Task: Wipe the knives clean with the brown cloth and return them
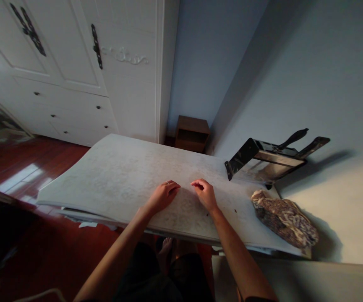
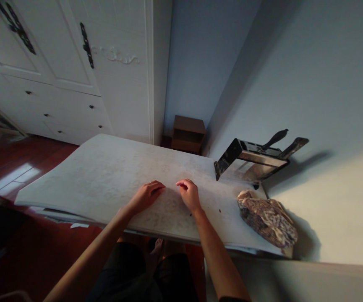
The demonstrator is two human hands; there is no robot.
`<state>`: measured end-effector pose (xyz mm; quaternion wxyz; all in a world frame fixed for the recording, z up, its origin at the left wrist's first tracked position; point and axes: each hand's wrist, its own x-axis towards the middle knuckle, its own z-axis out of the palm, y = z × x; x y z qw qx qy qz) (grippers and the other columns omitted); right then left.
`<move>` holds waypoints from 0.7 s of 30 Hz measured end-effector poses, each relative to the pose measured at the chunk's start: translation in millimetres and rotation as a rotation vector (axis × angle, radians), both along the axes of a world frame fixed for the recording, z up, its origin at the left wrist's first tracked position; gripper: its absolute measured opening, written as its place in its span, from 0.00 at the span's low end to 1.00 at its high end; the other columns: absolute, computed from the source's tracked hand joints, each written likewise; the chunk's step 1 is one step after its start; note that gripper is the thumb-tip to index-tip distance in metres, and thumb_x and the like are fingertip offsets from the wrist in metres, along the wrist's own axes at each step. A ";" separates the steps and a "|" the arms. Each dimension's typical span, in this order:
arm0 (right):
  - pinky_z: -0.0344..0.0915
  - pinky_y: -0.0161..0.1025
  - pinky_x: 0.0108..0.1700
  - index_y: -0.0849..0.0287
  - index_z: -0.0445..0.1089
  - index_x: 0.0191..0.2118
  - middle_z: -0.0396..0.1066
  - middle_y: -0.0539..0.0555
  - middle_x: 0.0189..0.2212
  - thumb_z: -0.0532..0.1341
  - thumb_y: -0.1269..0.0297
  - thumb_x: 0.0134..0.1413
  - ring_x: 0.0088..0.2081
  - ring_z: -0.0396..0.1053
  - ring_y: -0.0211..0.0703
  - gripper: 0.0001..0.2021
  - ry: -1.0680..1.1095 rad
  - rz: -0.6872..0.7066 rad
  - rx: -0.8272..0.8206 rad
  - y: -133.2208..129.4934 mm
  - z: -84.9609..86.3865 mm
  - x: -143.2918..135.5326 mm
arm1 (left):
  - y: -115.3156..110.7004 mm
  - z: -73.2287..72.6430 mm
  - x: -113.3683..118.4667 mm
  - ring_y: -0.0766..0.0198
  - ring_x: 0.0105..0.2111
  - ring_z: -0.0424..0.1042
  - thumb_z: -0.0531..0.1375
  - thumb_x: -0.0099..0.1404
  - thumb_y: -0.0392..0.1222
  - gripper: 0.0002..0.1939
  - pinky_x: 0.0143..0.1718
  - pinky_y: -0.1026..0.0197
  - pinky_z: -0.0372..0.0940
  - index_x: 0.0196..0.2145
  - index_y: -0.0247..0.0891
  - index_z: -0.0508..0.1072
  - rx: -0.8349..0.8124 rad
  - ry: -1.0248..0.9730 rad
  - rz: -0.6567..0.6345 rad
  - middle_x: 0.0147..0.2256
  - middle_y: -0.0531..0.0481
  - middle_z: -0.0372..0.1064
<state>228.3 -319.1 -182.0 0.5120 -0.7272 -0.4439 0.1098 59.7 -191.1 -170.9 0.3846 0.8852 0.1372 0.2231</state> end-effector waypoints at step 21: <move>0.62 0.39 0.42 0.57 0.73 0.31 0.72 0.53 0.32 0.52 0.75 0.46 0.37 0.68 0.43 0.13 -0.112 0.059 -0.030 -0.1 -1.6 0.3 | 0.4 -2.7 0.6 0.63 0.41 0.72 0.53 0.66 0.34 0.11 0.46 0.61 0.65 0.40 0.35 0.75 0.022 -0.024 0.002 0.40 0.46 0.74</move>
